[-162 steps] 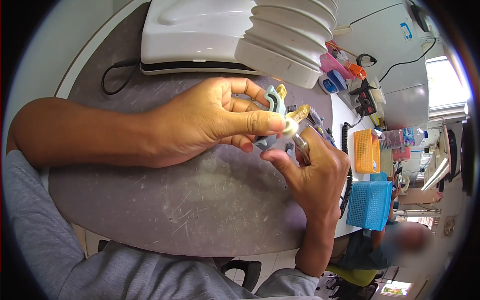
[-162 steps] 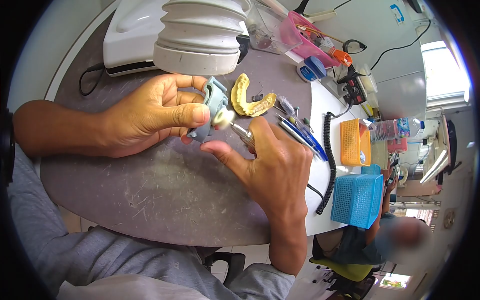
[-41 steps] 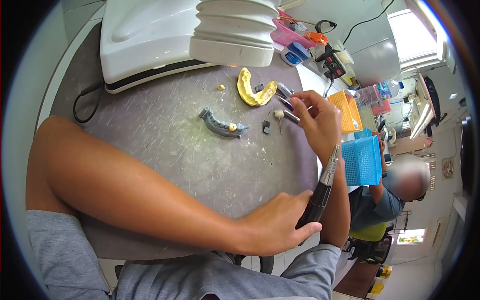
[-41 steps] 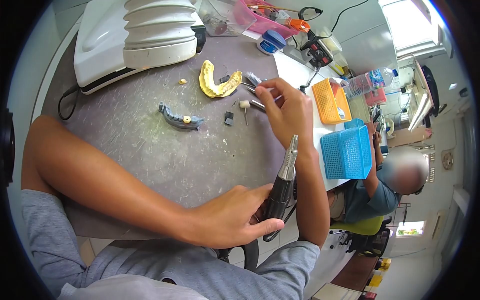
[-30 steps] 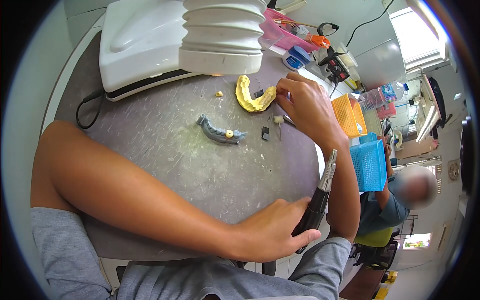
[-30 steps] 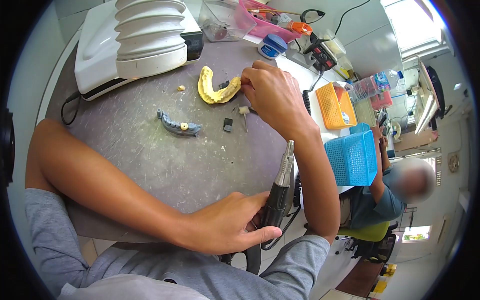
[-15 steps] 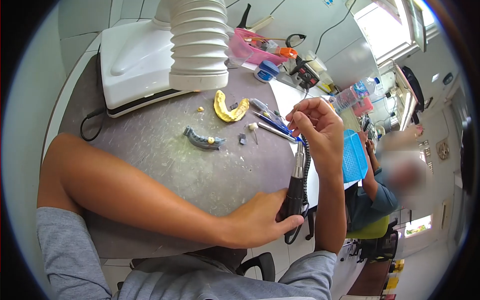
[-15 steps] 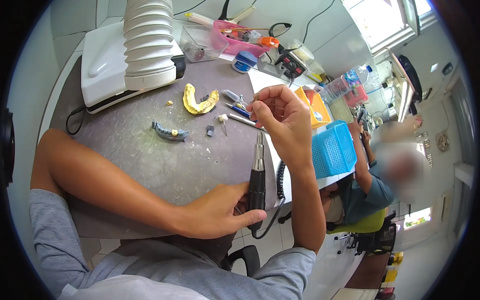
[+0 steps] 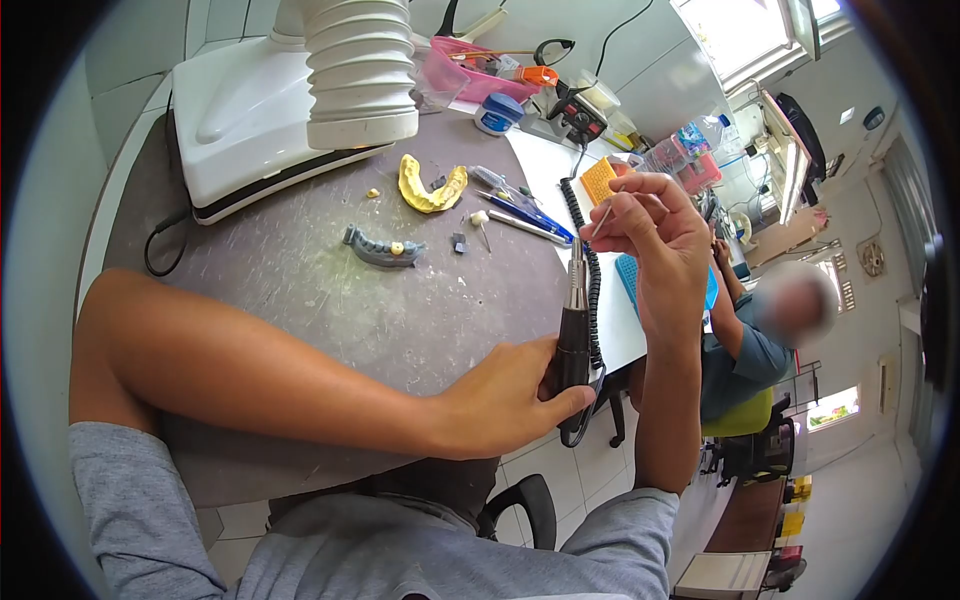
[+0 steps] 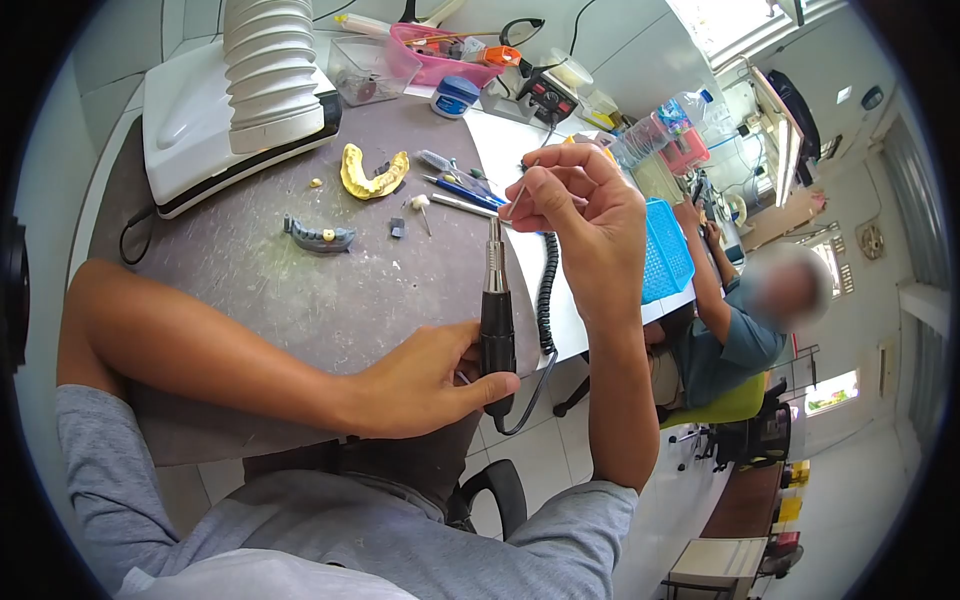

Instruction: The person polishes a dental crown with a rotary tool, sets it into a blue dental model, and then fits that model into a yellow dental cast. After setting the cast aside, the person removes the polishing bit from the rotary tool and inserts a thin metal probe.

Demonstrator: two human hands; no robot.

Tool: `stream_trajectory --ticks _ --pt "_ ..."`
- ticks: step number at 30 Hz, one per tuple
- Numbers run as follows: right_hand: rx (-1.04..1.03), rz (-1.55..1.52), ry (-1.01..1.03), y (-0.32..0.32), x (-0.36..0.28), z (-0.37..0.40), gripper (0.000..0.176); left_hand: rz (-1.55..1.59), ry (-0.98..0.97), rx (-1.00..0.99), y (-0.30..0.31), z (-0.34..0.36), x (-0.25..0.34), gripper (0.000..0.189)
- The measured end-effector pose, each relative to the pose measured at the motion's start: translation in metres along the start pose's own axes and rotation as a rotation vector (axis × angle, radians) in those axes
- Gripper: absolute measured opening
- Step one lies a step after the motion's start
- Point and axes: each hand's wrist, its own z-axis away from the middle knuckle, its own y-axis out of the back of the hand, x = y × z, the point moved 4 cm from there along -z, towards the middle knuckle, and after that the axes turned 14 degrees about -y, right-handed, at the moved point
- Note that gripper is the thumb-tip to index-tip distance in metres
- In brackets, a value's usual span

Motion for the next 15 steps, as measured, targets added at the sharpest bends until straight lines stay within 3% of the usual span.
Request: stream_trajectory --ticks 15 --pt "0.002 0.056 -0.099 -0.0066 0.0089 -0.0055 0.019 0.002 -0.008 -0.03 0.0008 0.0003 0.0023 0.036"
